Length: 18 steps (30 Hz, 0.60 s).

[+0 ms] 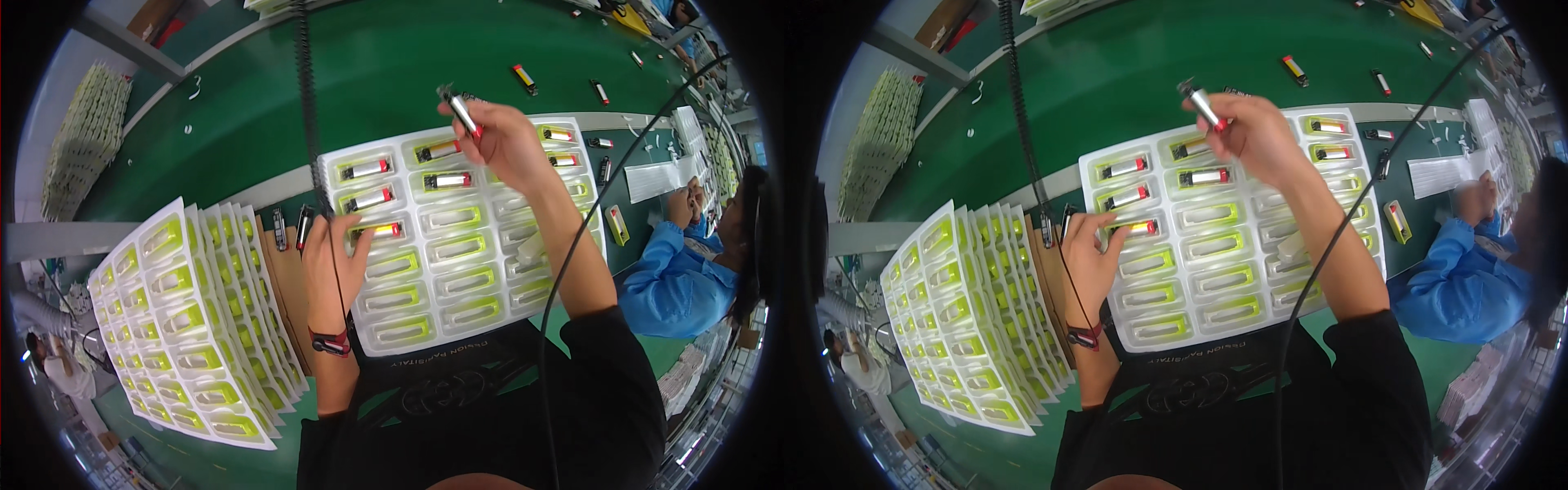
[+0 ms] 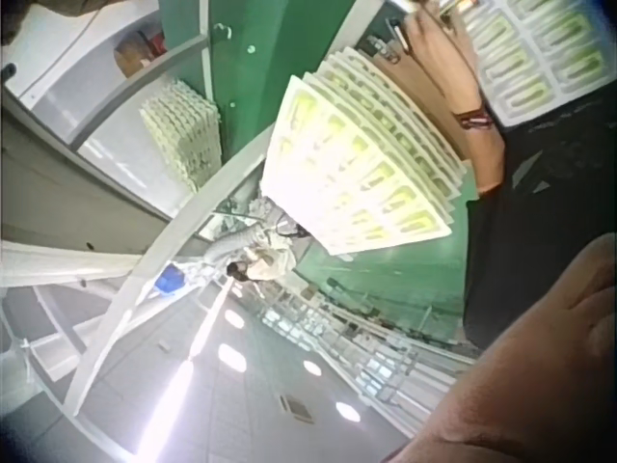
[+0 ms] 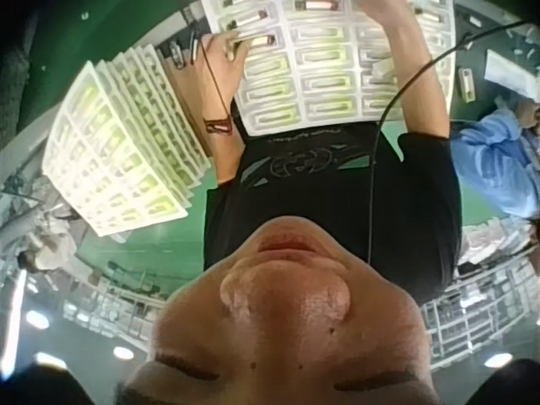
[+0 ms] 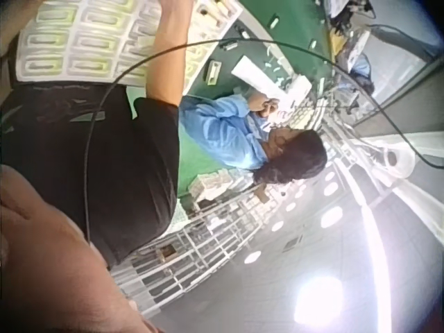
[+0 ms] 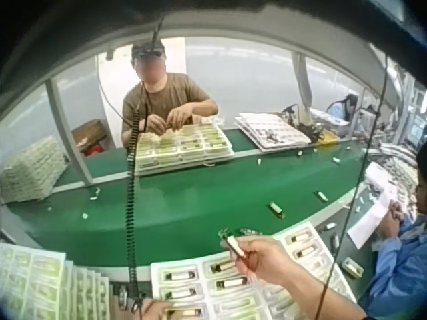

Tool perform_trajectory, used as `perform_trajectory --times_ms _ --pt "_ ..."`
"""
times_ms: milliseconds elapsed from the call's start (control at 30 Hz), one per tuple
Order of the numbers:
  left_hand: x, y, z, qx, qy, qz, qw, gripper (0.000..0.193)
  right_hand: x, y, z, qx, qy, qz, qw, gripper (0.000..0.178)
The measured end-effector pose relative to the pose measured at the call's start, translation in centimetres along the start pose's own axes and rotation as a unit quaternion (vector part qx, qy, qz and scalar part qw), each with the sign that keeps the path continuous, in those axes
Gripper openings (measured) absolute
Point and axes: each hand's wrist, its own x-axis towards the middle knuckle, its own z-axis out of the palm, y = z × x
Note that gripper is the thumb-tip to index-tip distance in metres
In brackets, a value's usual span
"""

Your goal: The person is assembling electronic components into yellow plastic casings on a factory production line.

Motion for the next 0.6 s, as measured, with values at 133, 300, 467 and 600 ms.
perform_trajectory --times_ms 133,300,467,600 --pt "0.5 2.6 -1.3 -0.148 -0.010 0.014 0.989 0.028 -5.5 1.7 3.4 0.070 -0.046 0.073 0.994 0.034" --pt "1.0 6.0 -1.9 -0.407 -0.046 0.071 0.910 0.040 -8.5 1.8 5.0 -0.031 -0.078 0.059 0.995 0.036" --pt "1.0 6.8 -1.9 -0.415 -0.061 0.092 0.903 0.039 -9.3 0.7 4.8 -0.064 -0.101 0.037 0.992 0.035" --pt "0.5 7.2 -2.4 -0.440 -0.107 0.088 0.887 0.040 -10.3 0.0 3.9 -0.026 -0.115 0.069 0.991 0.034"
